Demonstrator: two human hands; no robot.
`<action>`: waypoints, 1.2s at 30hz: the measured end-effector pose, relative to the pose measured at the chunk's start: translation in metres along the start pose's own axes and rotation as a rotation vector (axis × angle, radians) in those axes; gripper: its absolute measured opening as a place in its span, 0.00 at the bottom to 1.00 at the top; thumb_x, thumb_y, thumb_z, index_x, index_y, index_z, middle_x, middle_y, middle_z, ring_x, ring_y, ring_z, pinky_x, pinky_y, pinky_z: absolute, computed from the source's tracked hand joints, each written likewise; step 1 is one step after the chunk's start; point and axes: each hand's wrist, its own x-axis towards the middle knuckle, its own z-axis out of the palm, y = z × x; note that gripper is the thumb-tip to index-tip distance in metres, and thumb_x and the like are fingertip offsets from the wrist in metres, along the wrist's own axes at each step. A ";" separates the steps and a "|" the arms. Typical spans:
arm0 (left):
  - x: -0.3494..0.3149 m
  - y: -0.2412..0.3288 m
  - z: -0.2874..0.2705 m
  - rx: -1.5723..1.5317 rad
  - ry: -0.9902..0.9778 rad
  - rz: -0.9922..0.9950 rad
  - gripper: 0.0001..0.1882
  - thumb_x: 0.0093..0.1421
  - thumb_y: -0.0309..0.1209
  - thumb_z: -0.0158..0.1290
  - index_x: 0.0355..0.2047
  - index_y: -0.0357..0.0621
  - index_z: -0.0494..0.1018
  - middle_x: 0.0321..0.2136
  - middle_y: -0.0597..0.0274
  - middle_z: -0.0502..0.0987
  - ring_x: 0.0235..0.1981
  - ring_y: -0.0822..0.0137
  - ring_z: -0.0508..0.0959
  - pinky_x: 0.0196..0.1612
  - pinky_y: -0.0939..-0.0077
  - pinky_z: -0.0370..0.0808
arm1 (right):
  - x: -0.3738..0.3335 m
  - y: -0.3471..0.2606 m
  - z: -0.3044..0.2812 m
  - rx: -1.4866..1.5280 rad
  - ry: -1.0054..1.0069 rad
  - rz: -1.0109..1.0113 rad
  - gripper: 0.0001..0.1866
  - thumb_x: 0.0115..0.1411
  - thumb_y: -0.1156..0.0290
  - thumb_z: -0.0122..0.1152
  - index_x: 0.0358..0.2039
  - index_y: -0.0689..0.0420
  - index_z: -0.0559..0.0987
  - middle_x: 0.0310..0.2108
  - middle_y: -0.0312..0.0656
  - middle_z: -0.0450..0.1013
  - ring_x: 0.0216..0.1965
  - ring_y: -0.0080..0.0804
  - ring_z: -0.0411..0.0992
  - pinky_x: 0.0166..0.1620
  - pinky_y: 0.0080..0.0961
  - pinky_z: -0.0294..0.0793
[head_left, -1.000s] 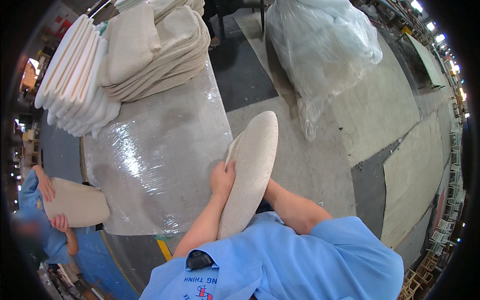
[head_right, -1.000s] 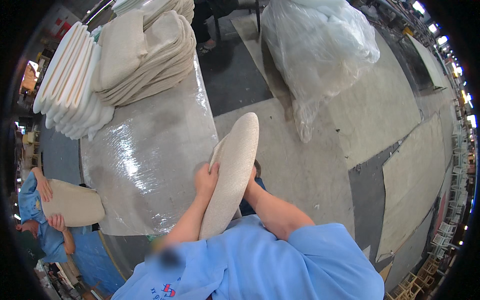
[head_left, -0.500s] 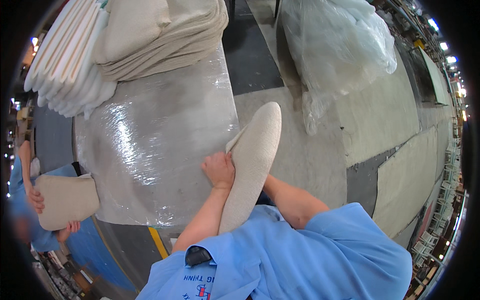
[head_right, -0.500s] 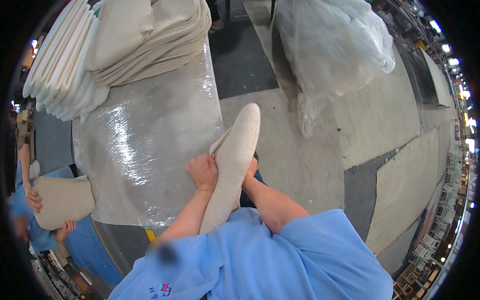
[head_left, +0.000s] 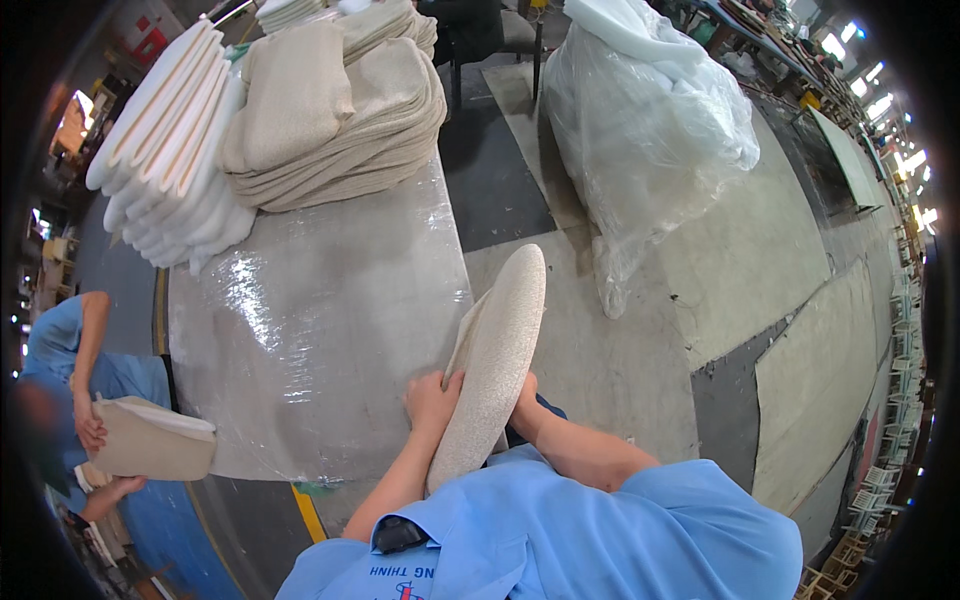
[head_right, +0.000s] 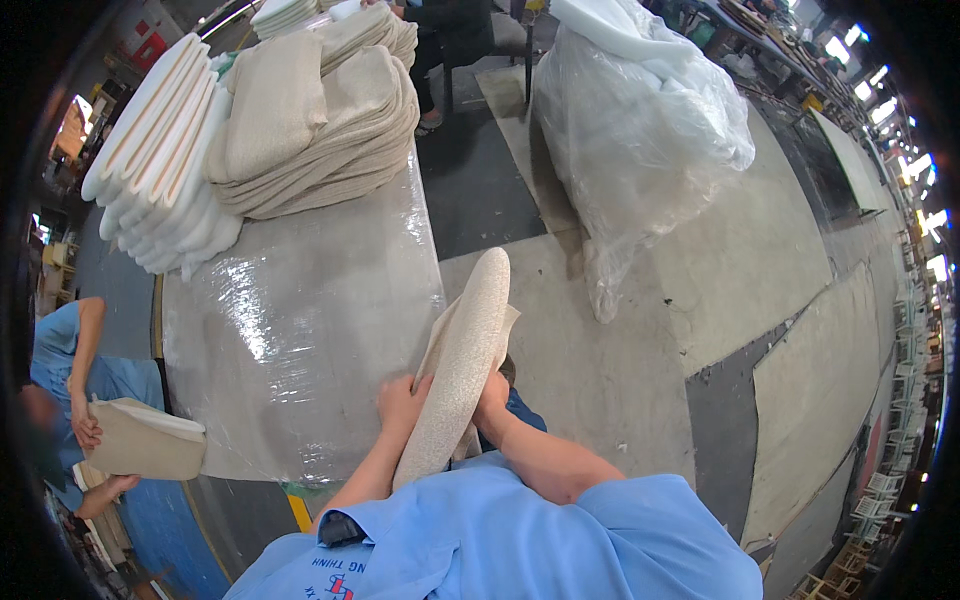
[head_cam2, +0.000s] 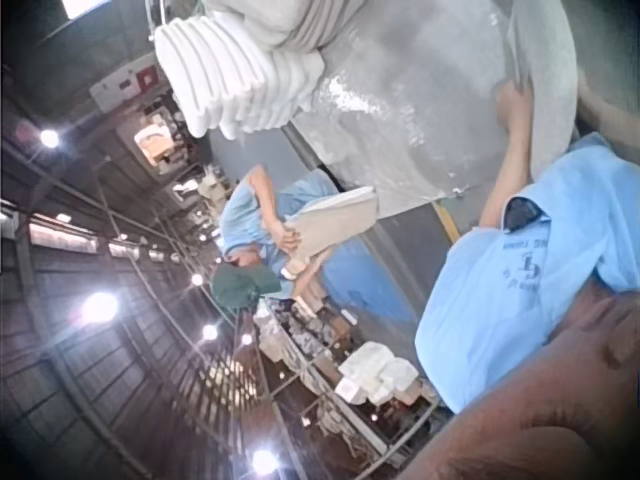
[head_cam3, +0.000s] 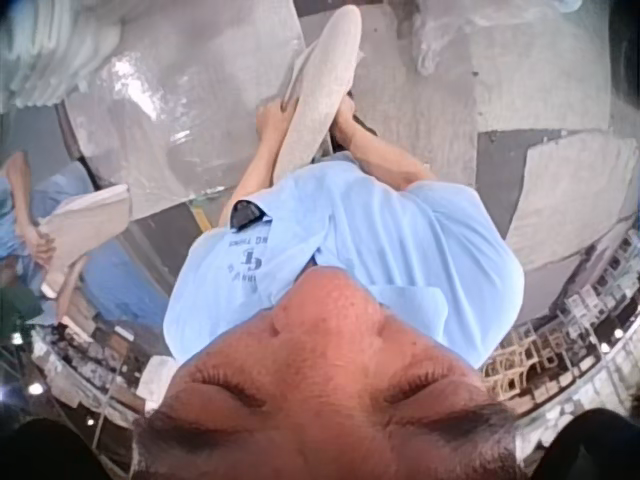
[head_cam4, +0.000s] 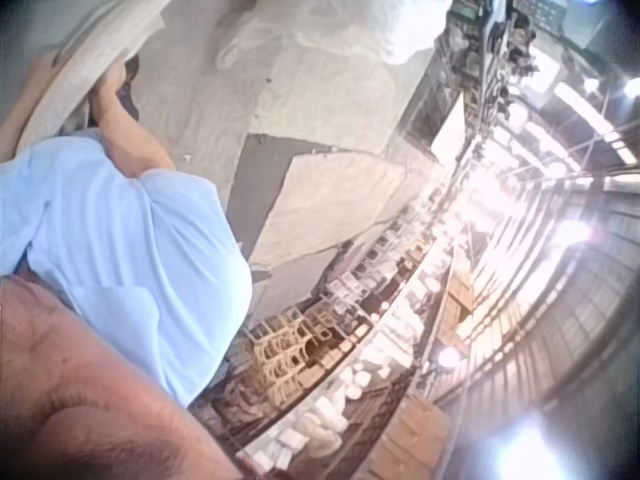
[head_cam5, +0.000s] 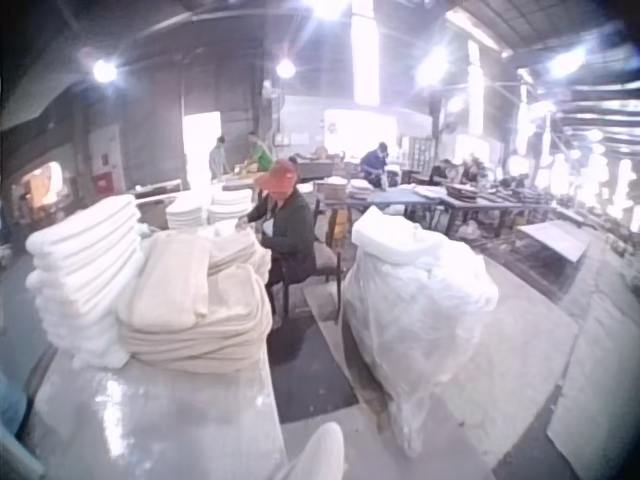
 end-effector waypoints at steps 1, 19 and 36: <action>-0.002 0.001 -0.003 0.016 0.018 0.008 0.23 0.71 0.50 0.53 0.31 0.43 0.81 0.36 0.50 0.84 0.46 0.43 0.78 0.51 0.38 0.69 | 0.001 0.004 -0.001 -0.062 0.036 -0.035 0.38 0.75 0.38 0.47 0.55 0.63 0.85 0.51 0.53 0.84 0.53 0.47 0.82 0.54 0.42 0.79; -0.003 -0.023 0.027 0.039 0.394 0.152 0.14 0.70 0.43 0.57 0.32 0.49 0.78 0.31 0.59 0.79 0.39 0.50 0.75 0.49 0.51 0.66 | 0.067 0.028 -0.027 -0.637 0.008 -0.319 0.24 0.68 0.54 0.63 0.52 0.61 0.86 0.48 0.56 0.85 0.51 0.48 0.83 0.54 0.45 0.79; -0.111 -0.068 -0.017 -1.056 -0.438 -0.110 0.31 0.81 0.47 0.38 0.74 0.39 0.66 0.76 0.50 0.63 0.76 0.59 0.62 0.76 0.65 0.57 | 0.036 -0.210 0.092 -0.165 -0.488 -0.362 0.32 0.79 0.41 0.45 0.41 0.59 0.82 0.35 0.44 0.82 0.37 0.36 0.79 0.44 0.35 0.80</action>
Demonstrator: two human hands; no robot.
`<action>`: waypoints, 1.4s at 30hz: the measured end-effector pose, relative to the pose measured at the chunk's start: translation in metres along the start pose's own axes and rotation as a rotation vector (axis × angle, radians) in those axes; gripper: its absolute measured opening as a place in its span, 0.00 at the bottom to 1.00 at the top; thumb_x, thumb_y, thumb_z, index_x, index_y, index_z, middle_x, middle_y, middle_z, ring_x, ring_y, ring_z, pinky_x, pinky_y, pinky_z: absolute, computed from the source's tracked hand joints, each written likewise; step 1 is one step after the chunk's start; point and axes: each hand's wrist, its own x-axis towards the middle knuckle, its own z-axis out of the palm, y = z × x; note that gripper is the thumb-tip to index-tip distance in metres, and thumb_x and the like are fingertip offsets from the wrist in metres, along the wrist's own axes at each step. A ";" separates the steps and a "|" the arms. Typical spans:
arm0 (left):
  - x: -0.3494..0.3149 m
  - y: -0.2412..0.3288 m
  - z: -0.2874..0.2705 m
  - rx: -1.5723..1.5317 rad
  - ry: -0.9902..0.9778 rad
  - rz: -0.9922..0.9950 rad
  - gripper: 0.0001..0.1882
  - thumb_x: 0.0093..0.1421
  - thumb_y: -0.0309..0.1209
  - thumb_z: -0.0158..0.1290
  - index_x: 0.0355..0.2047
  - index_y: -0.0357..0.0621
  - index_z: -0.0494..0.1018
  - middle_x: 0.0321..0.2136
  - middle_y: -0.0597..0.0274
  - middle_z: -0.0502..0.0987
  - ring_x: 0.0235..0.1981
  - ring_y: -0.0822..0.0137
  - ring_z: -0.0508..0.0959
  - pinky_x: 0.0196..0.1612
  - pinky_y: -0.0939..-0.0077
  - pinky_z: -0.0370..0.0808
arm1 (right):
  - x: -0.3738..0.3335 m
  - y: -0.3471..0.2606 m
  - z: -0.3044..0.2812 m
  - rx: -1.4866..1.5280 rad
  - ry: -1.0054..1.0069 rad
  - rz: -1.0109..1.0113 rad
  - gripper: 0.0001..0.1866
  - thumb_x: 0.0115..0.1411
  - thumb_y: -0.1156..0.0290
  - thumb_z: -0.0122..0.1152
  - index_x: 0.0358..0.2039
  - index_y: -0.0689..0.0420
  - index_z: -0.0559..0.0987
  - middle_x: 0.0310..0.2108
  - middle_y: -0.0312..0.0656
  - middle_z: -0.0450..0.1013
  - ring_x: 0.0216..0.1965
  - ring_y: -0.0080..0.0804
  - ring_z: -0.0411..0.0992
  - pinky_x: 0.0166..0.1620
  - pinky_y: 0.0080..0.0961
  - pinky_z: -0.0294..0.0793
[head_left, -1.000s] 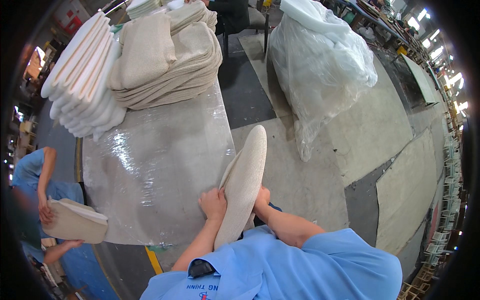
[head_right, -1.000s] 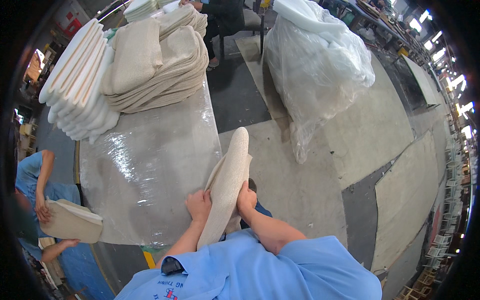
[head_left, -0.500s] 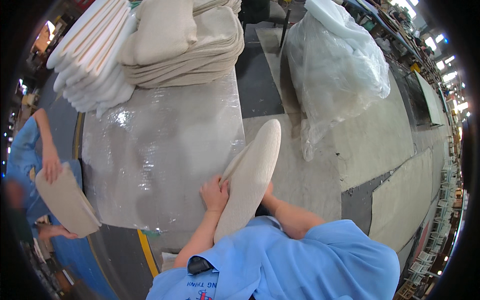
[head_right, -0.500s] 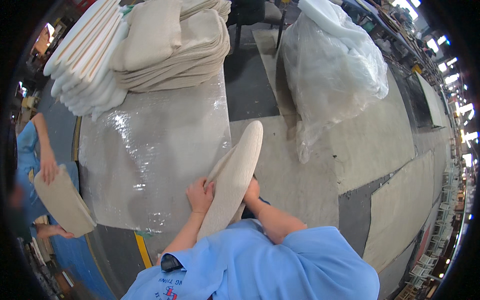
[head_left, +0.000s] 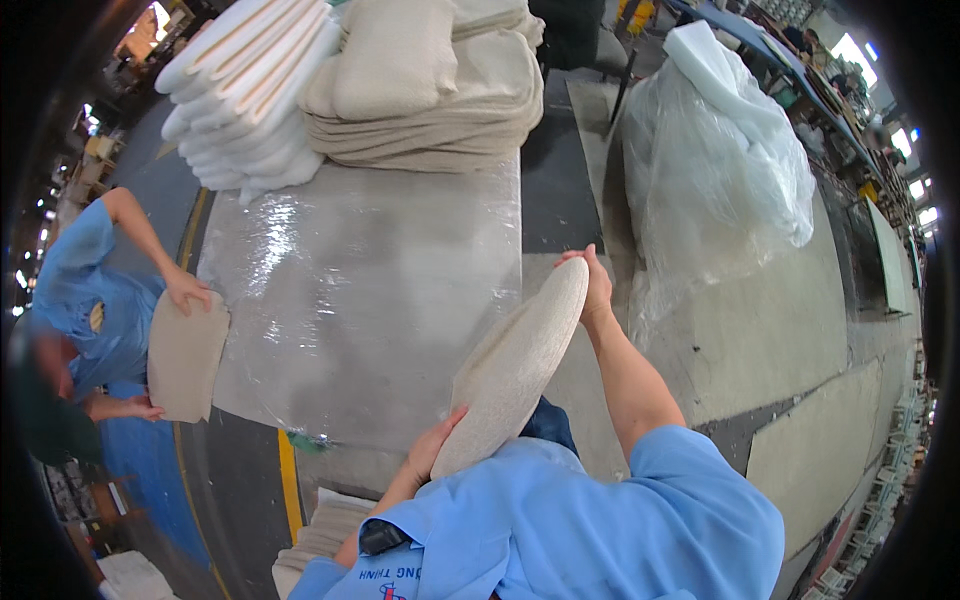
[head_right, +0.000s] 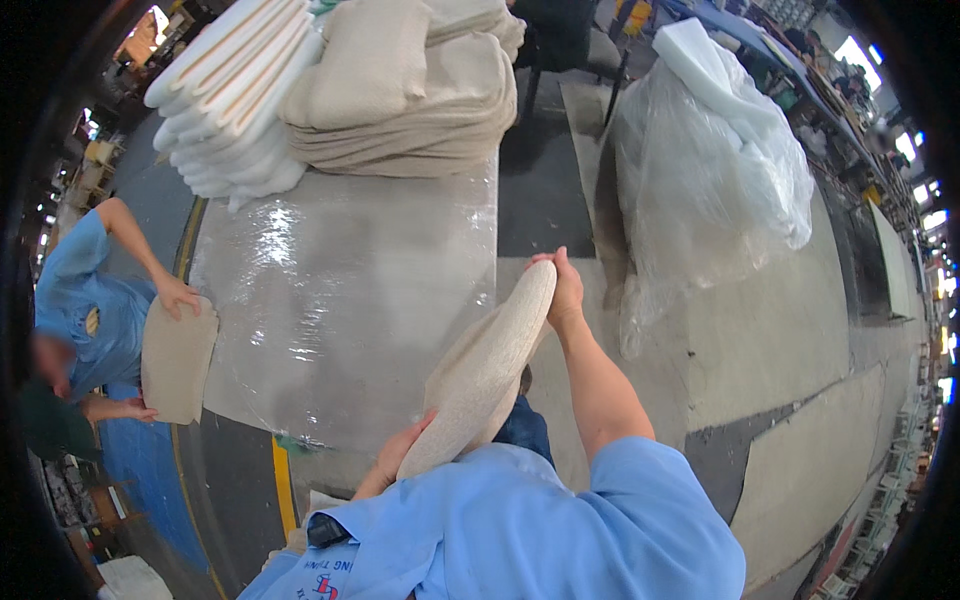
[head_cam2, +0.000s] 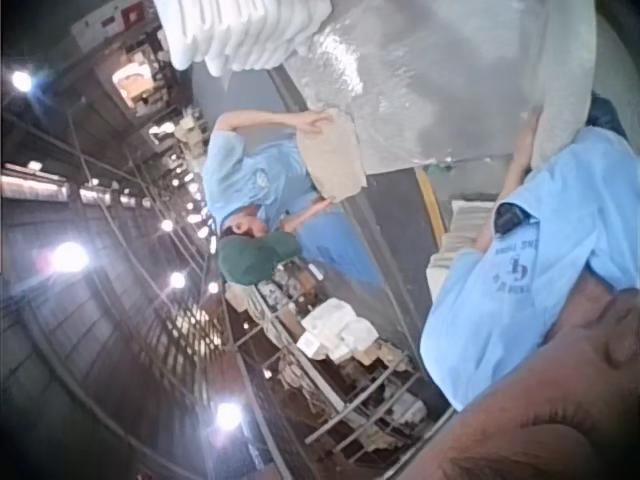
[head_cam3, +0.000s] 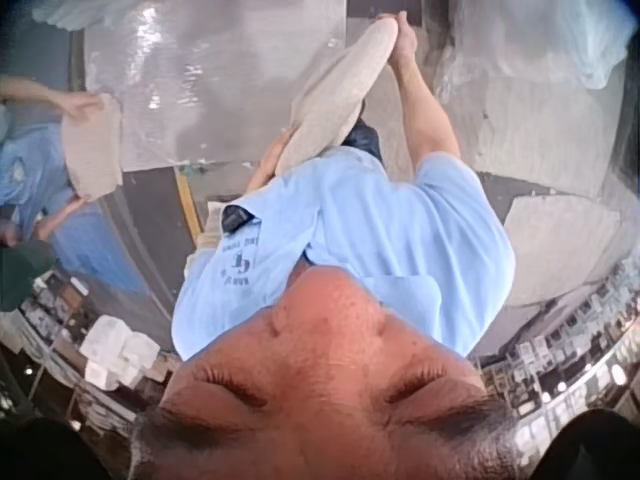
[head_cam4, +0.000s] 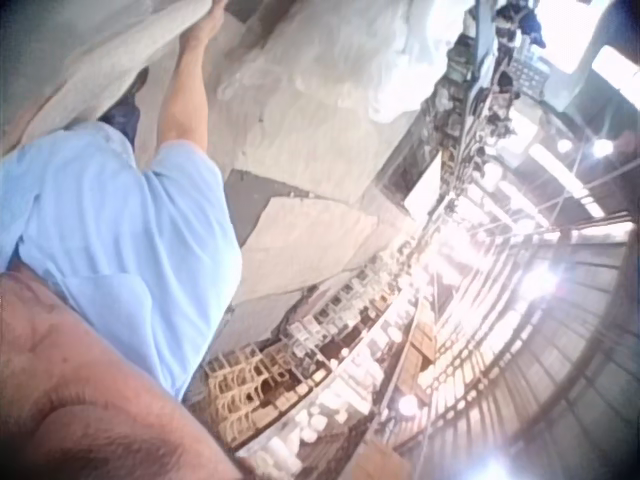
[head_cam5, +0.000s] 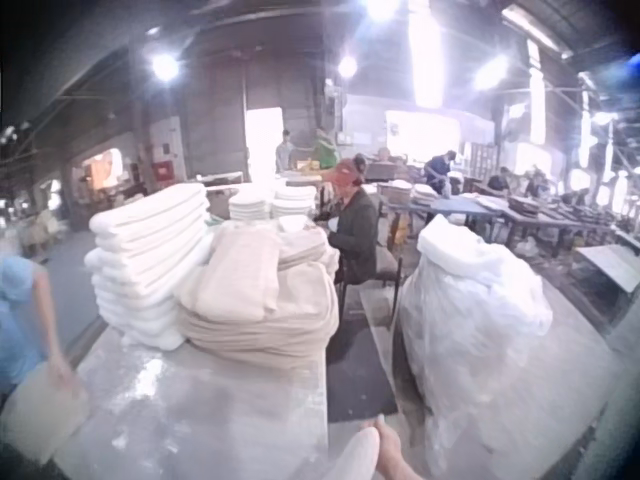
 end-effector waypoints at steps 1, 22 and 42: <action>0.001 -0.006 -0.012 0.199 0.017 0.019 0.32 0.80 0.48 0.40 0.73 0.39 0.67 0.76 0.50 0.63 0.75 0.60 0.64 0.75 0.65 0.59 | 0.007 0.002 0.002 0.013 0.004 0.038 0.31 0.79 0.42 0.45 0.41 0.59 0.82 0.34 0.45 0.82 0.35 0.37 0.79 0.43 0.35 0.80; -0.122 -0.001 -0.080 -0.558 0.406 -0.516 0.44 0.65 0.39 0.69 0.70 0.21 0.59 0.63 0.36 0.74 0.60 0.50 0.81 0.58 0.53 0.83 | -0.170 -0.059 0.062 -1.021 -0.380 0.693 0.52 0.60 0.56 0.78 0.77 0.63 0.60 0.67 0.52 0.71 0.68 0.48 0.70 0.69 0.45 0.69; -0.101 -0.006 -0.124 -0.275 0.778 0.010 0.35 0.67 0.50 0.66 0.61 0.31 0.75 0.46 0.50 0.84 0.45 0.62 0.83 0.47 0.65 0.80 | -0.094 0.020 0.063 -1.378 -0.237 -0.090 0.31 0.77 0.44 0.48 0.56 0.60 0.83 0.54 0.62 0.80 0.60 0.57 0.78 0.62 0.45 0.73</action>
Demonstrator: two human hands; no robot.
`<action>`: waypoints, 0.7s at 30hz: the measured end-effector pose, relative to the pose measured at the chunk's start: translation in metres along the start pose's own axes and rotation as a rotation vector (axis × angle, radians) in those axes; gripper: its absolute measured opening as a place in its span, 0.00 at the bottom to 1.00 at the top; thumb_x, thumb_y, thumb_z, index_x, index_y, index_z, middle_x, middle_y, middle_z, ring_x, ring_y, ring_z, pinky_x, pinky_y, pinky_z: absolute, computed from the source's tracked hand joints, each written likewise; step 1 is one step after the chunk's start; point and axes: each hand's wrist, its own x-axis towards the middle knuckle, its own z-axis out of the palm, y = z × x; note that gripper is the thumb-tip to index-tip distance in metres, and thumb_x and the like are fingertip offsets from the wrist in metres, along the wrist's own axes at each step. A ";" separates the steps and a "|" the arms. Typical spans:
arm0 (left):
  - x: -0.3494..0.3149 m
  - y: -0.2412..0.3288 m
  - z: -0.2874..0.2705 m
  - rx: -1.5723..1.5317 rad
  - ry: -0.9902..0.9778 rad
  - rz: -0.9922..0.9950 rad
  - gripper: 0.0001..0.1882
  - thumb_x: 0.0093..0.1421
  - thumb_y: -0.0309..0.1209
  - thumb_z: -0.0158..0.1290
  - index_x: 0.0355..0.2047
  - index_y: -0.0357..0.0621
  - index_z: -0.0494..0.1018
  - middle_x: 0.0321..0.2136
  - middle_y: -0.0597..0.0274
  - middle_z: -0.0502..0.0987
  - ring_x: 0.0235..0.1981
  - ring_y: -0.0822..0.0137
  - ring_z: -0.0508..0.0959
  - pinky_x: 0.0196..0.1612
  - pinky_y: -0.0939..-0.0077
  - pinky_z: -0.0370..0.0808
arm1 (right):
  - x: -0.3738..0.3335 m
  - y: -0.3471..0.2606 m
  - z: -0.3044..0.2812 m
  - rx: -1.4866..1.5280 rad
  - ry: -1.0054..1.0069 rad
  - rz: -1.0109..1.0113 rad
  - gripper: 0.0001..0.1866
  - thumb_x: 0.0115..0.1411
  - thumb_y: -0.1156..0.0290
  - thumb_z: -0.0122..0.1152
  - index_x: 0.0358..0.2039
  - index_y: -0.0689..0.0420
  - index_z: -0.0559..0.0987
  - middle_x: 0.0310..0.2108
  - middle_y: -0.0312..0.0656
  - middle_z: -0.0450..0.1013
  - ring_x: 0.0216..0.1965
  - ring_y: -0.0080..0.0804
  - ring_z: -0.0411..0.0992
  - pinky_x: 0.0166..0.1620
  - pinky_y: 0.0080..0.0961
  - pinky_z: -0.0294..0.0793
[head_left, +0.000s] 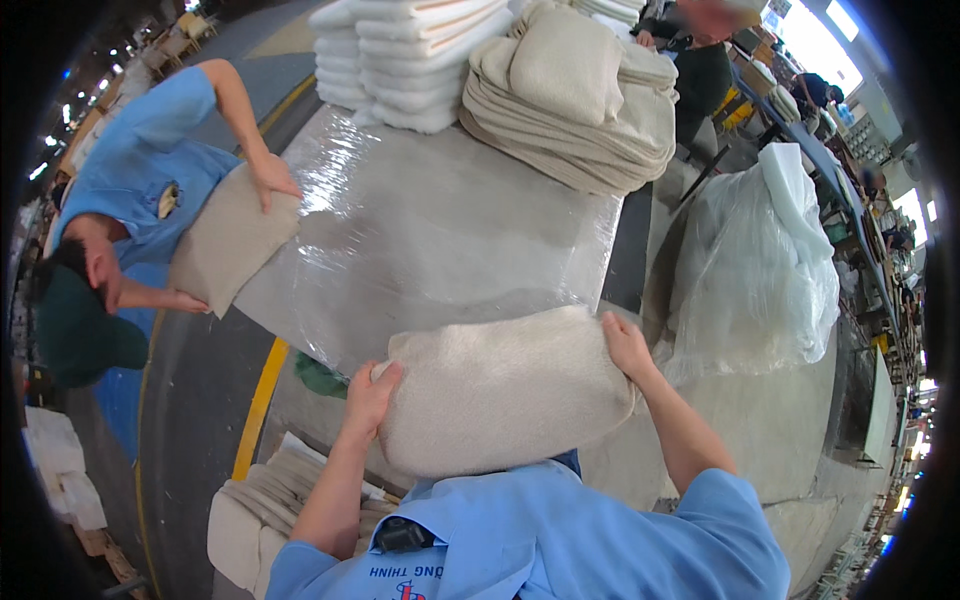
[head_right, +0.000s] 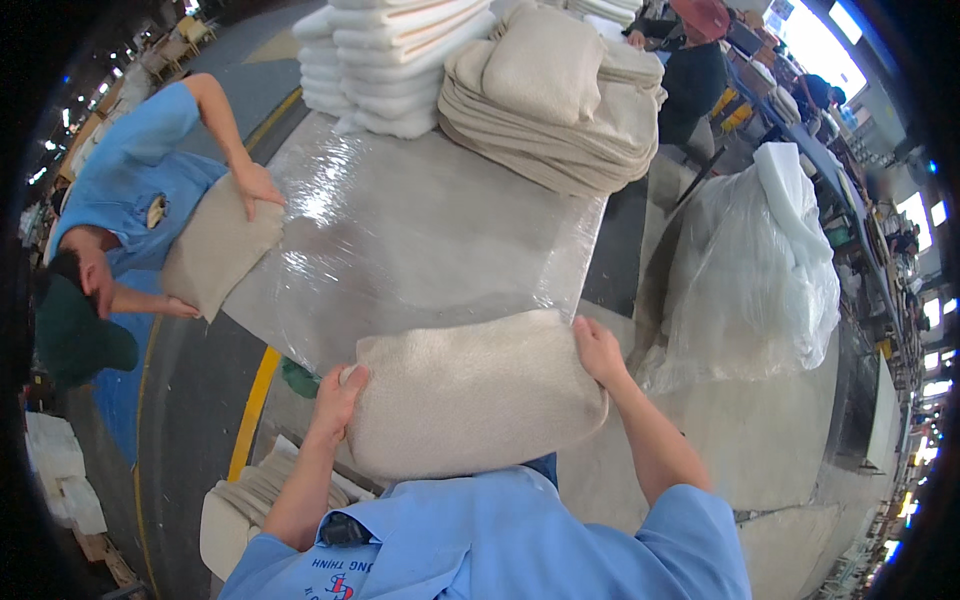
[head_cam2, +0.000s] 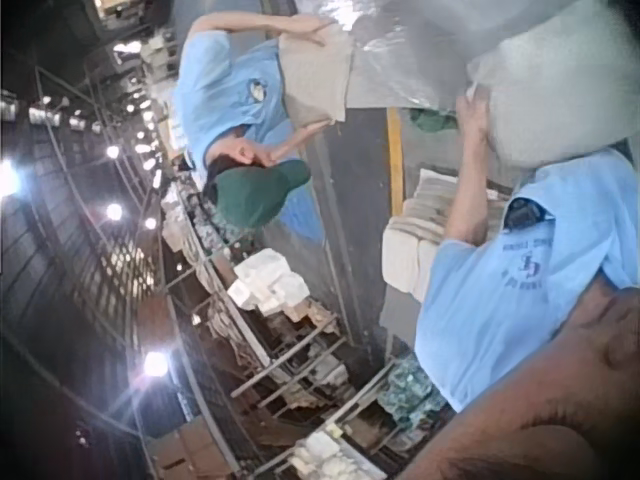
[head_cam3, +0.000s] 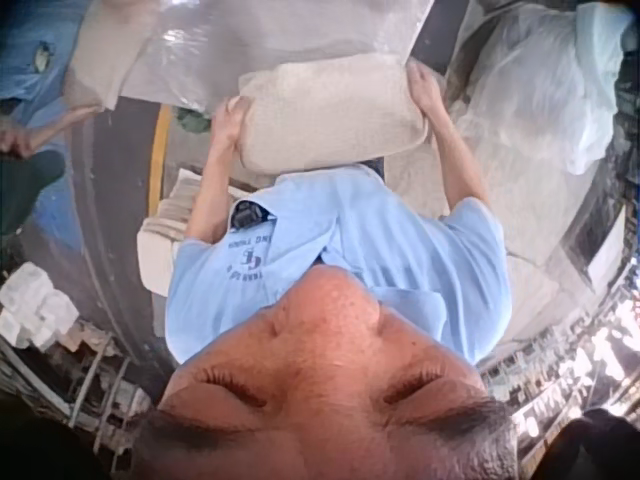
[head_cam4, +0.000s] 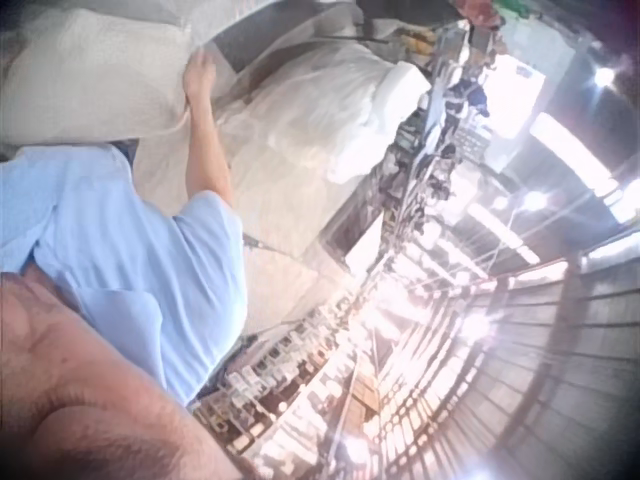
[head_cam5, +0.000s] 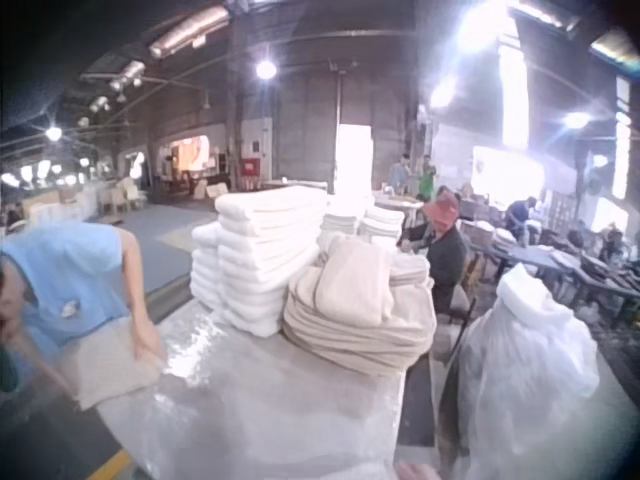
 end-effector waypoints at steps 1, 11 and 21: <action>-0.001 0.014 0.003 0.050 0.012 0.119 0.34 0.67 0.49 0.66 0.61 0.33 0.74 0.45 0.51 0.84 0.45 0.63 0.82 0.48 0.66 0.80 | -0.002 -0.007 -0.008 0.085 0.092 -0.057 0.30 0.77 0.45 0.47 0.55 0.60 0.82 0.52 0.61 0.81 0.59 0.57 0.78 0.61 0.44 0.74; 0.029 0.002 0.016 0.411 -0.151 0.166 0.49 0.61 0.42 0.70 0.77 0.42 0.59 0.68 0.43 0.71 0.69 0.51 0.72 0.69 0.58 0.70 | -0.006 -0.019 0.028 -0.252 0.164 -0.376 0.35 0.70 0.46 0.61 0.71 0.50 0.72 0.75 0.59 0.59 0.74 0.59 0.59 0.73 0.54 0.61; 0.026 0.010 0.068 1.079 0.226 0.628 0.41 0.66 0.51 0.61 0.76 0.54 0.63 0.68 0.42 0.65 0.66 0.36 0.69 0.68 0.40 0.64 | -0.063 -0.082 0.126 -0.743 -0.131 -0.834 0.40 0.70 0.40 0.57 0.78 0.42 0.63 0.80 0.46 0.53 0.81 0.54 0.47 0.76 0.72 0.45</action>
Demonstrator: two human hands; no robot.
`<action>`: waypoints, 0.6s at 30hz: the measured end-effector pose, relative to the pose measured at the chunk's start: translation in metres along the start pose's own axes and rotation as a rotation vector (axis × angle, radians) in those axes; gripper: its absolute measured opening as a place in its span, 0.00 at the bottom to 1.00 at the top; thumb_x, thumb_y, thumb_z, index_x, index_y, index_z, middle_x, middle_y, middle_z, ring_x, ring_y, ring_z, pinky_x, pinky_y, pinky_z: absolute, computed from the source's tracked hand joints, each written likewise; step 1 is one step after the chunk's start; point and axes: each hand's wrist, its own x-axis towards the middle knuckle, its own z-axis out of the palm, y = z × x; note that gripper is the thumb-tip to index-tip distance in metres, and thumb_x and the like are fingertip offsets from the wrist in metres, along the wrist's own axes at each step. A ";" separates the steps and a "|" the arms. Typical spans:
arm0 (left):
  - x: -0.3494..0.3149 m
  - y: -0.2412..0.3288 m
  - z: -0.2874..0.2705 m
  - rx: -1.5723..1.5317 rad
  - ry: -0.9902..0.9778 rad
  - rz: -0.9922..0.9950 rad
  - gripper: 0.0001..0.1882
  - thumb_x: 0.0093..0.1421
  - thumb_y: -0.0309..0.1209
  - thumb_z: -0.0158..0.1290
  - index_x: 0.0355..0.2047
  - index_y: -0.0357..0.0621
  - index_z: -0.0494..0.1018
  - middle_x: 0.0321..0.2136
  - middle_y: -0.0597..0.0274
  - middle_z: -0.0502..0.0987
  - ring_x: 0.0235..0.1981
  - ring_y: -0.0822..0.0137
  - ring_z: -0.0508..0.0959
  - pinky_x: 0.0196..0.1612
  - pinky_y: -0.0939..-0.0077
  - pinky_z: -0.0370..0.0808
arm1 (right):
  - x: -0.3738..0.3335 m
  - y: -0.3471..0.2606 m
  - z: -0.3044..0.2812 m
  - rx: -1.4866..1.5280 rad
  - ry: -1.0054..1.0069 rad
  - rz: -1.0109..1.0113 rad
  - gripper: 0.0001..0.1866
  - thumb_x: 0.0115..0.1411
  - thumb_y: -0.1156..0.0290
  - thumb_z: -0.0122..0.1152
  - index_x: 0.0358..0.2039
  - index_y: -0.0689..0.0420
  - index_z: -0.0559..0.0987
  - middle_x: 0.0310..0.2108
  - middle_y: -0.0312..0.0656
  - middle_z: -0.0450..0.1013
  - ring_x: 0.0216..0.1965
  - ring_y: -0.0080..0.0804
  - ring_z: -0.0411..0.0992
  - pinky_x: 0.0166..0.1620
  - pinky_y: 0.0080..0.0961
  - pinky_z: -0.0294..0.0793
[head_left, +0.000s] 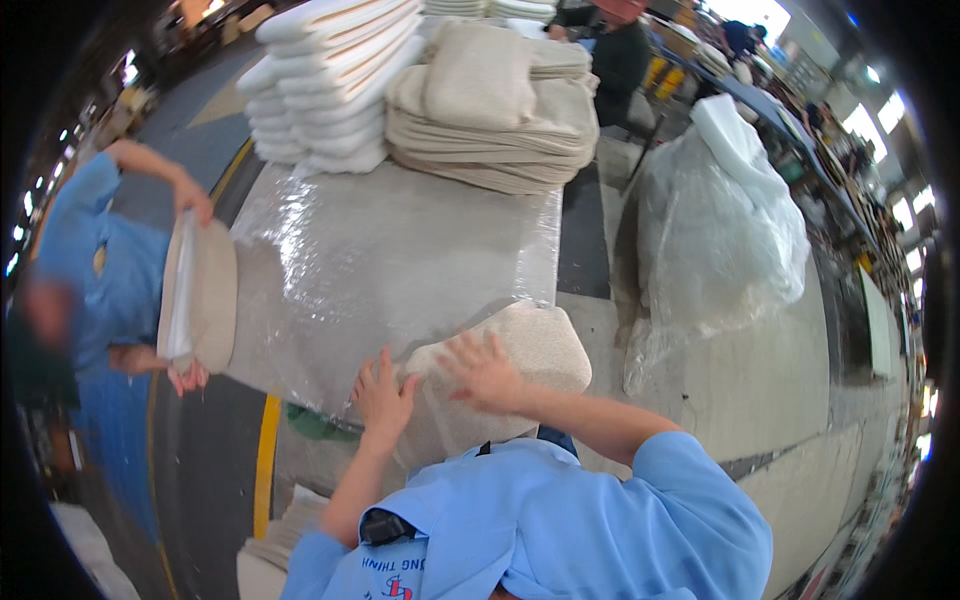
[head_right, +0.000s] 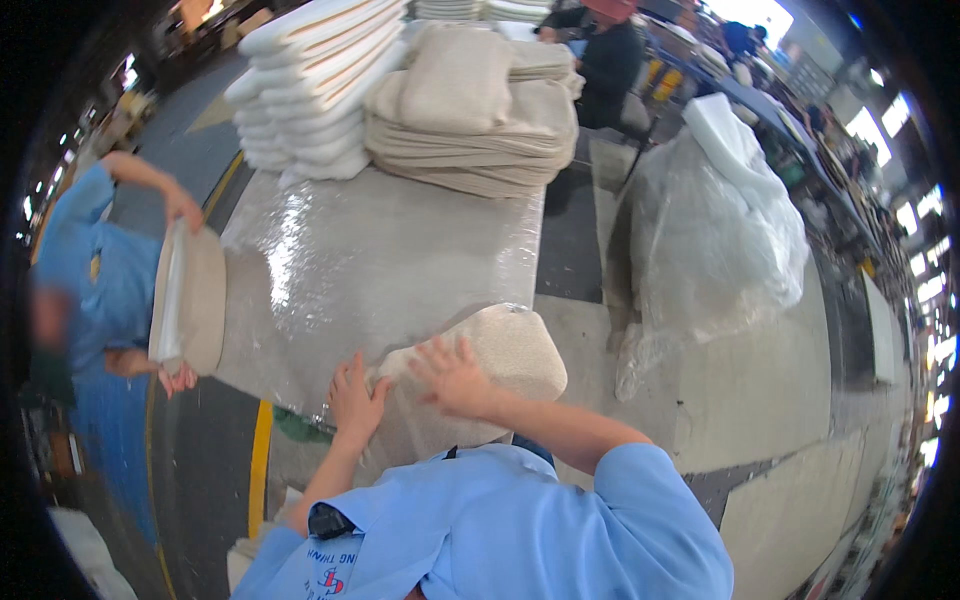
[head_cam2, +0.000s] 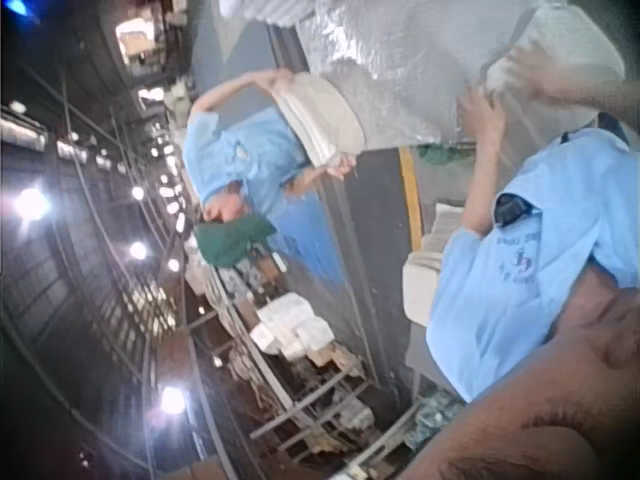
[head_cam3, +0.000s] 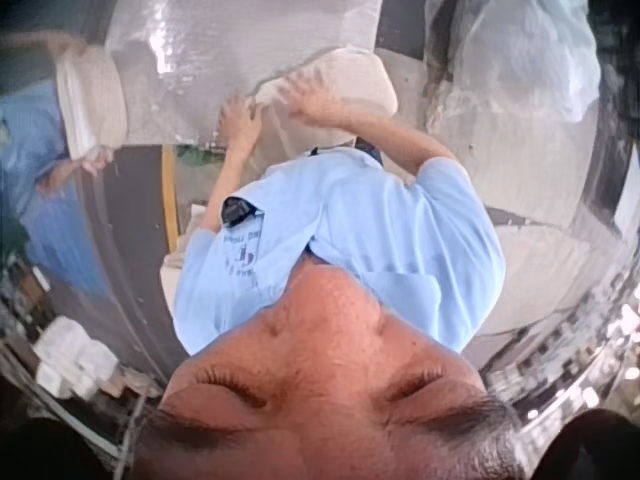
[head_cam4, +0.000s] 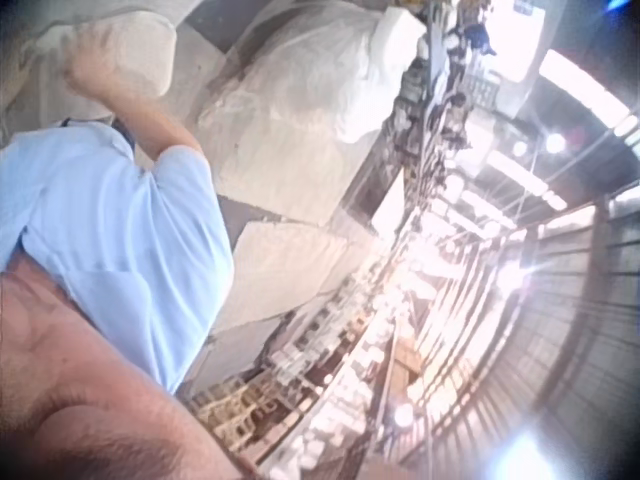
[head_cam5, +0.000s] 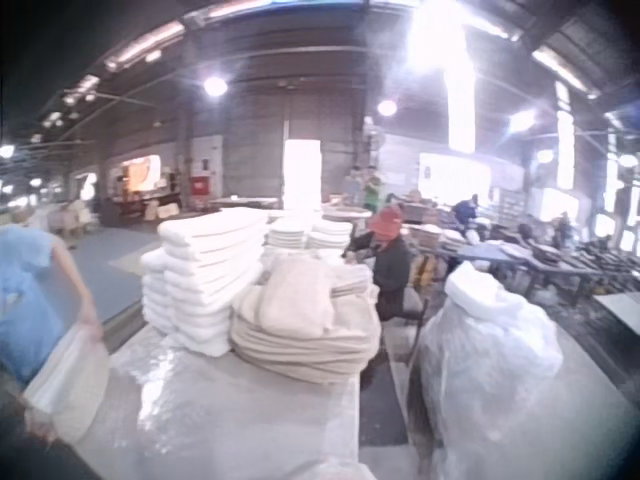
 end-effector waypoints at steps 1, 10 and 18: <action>-0.012 -0.005 0.007 0.050 0.002 0.032 0.39 0.67 0.51 0.60 0.75 0.55 0.64 0.68 0.43 0.66 0.66 0.37 0.69 0.67 0.38 0.63 | -0.009 -0.014 0.006 0.015 -0.032 -0.029 0.40 0.72 0.39 0.52 0.79 0.41 0.62 0.80 0.44 0.52 0.82 0.53 0.45 0.77 0.71 0.44; -0.005 0.013 0.020 0.101 -0.138 -0.002 0.31 0.72 0.52 0.51 0.72 0.61 0.70 0.64 0.47 0.71 0.64 0.43 0.69 0.62 0.38 0.64 | -0.015 -0.001 0.013 0.105 0.034 -0.002 0.38 0.75 0.38 0.46 0.79 0.38 0.60 0.82 0.42 0.47 0.83 0.49 0.41 0.80 0.64 0.36; -0.005 -0.005 0.022 0.017 -0.014 0.054 0.29 0.72 0.51 0.52 0.71 0.59 0.70 0.63 0.45 0.71 0.64 0.41 0.70 0.65 0.40 0.65 | 0.006 0.093 -0.036 -0.013 -0.045 0.427 0.37 0.77 0.37 0.38 0.79 0.41 0.60 0.82 0.47 0.48 0.83 0.53 0.41 0.79 0.67 0.36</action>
